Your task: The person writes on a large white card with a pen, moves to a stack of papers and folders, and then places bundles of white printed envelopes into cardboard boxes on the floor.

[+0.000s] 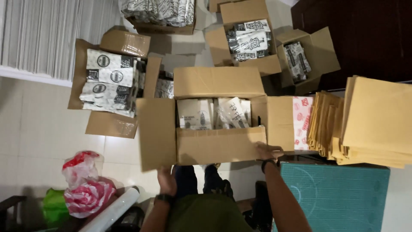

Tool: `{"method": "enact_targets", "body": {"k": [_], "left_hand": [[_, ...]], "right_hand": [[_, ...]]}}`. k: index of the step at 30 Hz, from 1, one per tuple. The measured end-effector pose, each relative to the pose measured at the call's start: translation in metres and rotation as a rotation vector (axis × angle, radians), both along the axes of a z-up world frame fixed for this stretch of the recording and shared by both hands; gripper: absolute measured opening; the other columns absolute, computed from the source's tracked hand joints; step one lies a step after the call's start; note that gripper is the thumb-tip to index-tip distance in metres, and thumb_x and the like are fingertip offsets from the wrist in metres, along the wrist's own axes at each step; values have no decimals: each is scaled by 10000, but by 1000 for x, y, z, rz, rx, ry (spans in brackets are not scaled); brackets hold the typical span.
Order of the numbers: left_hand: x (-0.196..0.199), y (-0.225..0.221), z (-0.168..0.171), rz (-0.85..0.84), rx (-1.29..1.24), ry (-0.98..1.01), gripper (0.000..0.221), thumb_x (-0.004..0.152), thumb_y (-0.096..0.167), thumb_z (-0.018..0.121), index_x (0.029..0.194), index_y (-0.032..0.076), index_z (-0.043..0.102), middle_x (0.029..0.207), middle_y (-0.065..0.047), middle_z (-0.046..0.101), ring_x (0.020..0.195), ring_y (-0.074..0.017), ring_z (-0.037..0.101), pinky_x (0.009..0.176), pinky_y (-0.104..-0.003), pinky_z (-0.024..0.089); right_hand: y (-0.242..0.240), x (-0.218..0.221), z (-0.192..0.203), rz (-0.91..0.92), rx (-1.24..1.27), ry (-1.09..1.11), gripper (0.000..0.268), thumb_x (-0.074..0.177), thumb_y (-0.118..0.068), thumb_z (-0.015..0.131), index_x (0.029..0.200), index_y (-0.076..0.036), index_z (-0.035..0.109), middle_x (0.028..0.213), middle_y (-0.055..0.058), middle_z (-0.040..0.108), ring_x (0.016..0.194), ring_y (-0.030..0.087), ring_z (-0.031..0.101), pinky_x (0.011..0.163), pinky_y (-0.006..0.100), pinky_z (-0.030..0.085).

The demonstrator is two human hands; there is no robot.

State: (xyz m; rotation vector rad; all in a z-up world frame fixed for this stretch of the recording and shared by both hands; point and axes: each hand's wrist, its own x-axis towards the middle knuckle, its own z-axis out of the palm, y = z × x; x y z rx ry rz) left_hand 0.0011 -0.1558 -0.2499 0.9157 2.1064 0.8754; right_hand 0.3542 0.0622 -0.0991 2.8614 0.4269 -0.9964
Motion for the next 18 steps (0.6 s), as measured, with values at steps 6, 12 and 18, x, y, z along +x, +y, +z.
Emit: {"method": "enact_targets", "body": {"k": [6,12,18], "left_hand": [[-22,23,77,-647,215,-336,645,1045,541,367,1564,165,445,1679,-218,264,1531,-362,333,1222,-470,290],[30,79,44,-302,-169,125,886,650,465,954,1330,156,479,1492,-181,307,1134,-493,653,919,-556,628],[41,96,39,-128,-351,103,1136,556,220,982,1498,301,351,1586,-166,88,1330,-449,536,1062,-487,578]], "right_hand": [[-24,63,-127,-1312,871,315,778,1013,-595,529,1644,-361,137,1733,97,75,1535,504,213,1115,827,306],[-22,63,-94,-1244,836,189,1101,739,-823,463,1663,-361,82,1713,170,124,1518,510,223,1139,804,236],[-33,91,-114,-866,1011,119,1146,698,-557,662,1667,-312,100,1692,177,180,1506,456,283,1153,686,315]]}}
